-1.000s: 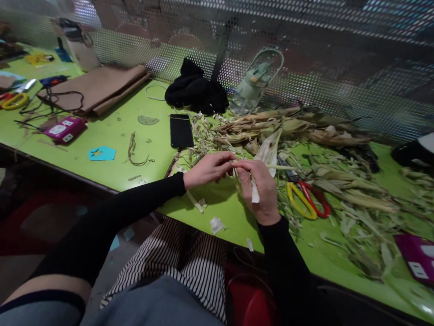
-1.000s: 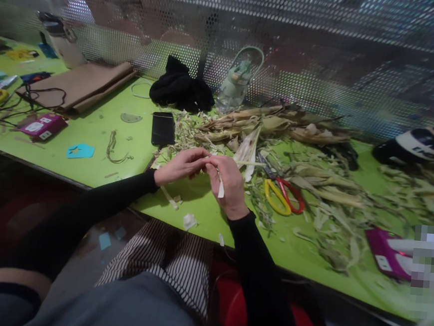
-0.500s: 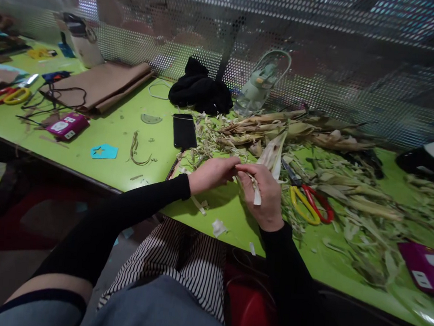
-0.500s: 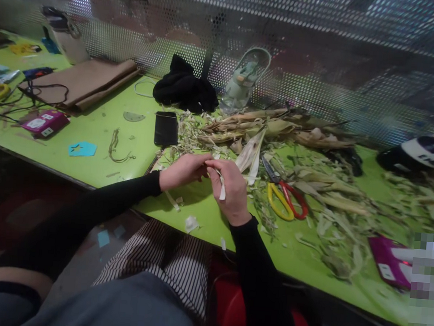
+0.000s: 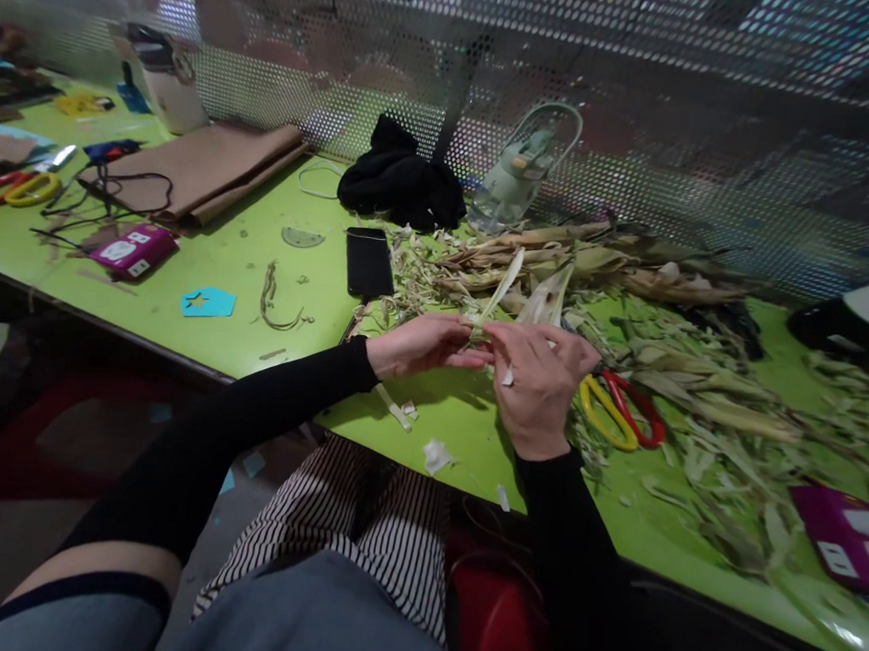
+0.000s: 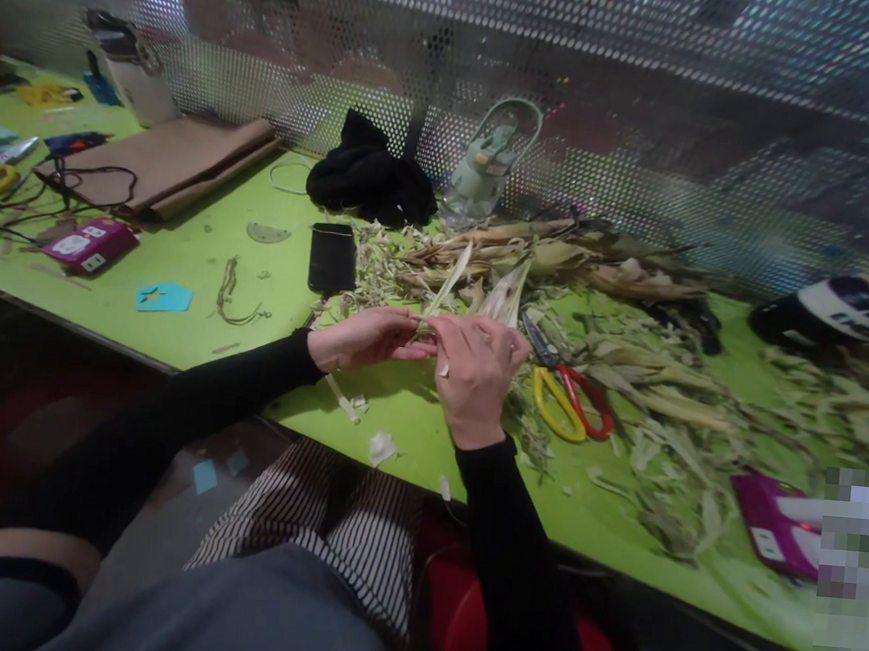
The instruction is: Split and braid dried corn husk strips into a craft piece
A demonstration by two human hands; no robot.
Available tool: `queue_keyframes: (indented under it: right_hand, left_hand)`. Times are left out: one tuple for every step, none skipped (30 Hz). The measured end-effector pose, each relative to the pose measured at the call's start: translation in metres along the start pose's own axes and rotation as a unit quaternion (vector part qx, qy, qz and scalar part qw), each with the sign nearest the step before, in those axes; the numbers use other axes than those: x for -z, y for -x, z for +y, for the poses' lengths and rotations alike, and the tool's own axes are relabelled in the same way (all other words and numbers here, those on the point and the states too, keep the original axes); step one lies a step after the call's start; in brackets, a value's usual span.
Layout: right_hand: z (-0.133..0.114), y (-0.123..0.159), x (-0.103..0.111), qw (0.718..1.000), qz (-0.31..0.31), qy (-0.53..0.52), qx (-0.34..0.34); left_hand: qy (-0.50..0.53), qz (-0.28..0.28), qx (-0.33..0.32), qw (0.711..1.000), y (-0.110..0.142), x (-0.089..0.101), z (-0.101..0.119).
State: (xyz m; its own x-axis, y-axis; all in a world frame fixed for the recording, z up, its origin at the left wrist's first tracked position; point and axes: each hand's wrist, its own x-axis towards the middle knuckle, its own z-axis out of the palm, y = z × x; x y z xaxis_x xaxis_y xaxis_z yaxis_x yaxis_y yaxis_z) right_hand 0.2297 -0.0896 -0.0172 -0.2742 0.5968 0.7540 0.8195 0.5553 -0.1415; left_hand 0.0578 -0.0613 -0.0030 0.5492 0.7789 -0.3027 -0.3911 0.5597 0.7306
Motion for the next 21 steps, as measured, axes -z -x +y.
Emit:
queue_keyframes:
  right_hand:
    - [0.002, 0.000, -0.001, 1.000, -0.008, -0.017, -0.008]
    - [0.005, -0.001, -0.001, 0.999, -0.016, -0.036, -0.014]
    - [0.007, -0.001, -0.002, 0.998, -0.024, -0.053, -0.018]
    - [0.008, -0.002, -0.002, 0.997, -0.029, -0.066, -0.019]
    - [0.009, -0.002, -0.002, 0.997, -0.030, -0.072, -0.019]
    - [0.009, -0.003, -0.001, 0.997, -0.026, -0.072, -0.017]
    - [0.009, -0.003, -0.001, 0.997, -0.018, -0.069, -0.014]
    - [0.008, -0.003, 0.000, 0.998, -0.007, -0.064, -0.009]
    - [0.006, -0.003, 0.002, 0.998, 0.007, -0.060, -0.003]
    - [0.004, -0.003, 0.003, 0.998, 0.023, -0.059, 0.003]
    - [0.002, -0.003, 0.005, 0.997, 0.040, -0.062, 0.011]
    - [0.000, -0.004, 0.007, 0.996, 0.056, -0.068, 0.023]
    - [-0.001, -0.004, 0.009, 0.994, 0.073, -0.074, 0.035]
    - [-0.002, -0.004, 0.010, 0.992, 0.087, -0.078, 0.041]
    - [-0.002, -0.005, 0.011, 0.991, 0.098, -0.079, 0.040]
    - [-0.001, -0.006, 0.011, 0.991, 0.104, -0.077, 0.032]
    - [0.001, -0.006, 0.011, 0.992, 0.106, -0.071, 0.019]
    - [0.003, -0.006, 0.010, 0.993, 0.101, -0.061, 0.005]
    - [0.005, -0.006, 0.008, 0.995, 0.090, -0.051, -0.004]
    - [0.008, -0.006, 0.006, 0.996, 0.076, -0.041, -0.008]
    - [0.011, -0.005, 0.003, 0.998, 0.062, -0.031, -0.009]
  left_hand:
    - [0.001, -0.001, -0.004, 1.000, 0.001, -0.001, 0.001]
    - [0.000, -0.002, -0.010, 1.000, 0.003, -0.001, 0.002]
    - [-0.002, -0.003, -0.018, 1.000, 0.004, -0.002, 0.003]
    - [-0.003, -0.004, -0.027, 1.000, 0.006, -0.003, 0.004]
    - [-0.002, -0.005, -0.038, 0.999, 0.007, -0.003, 0.004]
    - [0.001, -0.006, -0.048, 0.999, 0.009, -0.004, 0.005]
    - [0.006, -0.006, -0.057, 0.998, 0.010, -0.005, 0.005]
    - [0.011, -0.004, -0.062, 0.998, 0.011, -0.005, 0.006]
    - [0.016, 0.001, -0.066, 0.998, 0.011, -0.006, 0.006]
    - [0.021, 0.008, -0.068, 0.997, 0.011, -0.007, 0.006]
    - [0.025, 0.016, -0.071, 0.997, 0.011, -0.007, 0.006]
    - [0.030, 0.025, -0.074, 0.997, 0.011, -0.007, 0.006]
    - [0.036, 0.033, -0.078, 0.996, 0.010, -0.008, 0.006]
    - [0.042, 0.040, -0.081, 0.995, 0.009, -0.008, 0.005]
    - [0.049, 0.047, -0.084, 0.994, 0.009, -0.008, 0.005]
    - [0.056, 0.051, -0.084, 0.994, 0.008, -0.008, 0.005]
    - [0.063, 0.054, -0.083, 0.993, 0.007, -0.008, 0.005]
    - [0.069, 0.058, -0.081, 0.993, 0.006, -0.008, 0.005]
    - [0.074, 0.062, -0.080, 0.992, 0.006, -0.008, 0.005]
    - [0.077, 0.067, -0.077, 0.992, 0.005, -0.008, 0.004]
    - [0.077, 0.071, -0.074, 0.992, 0.005, -0.007, 0.004]
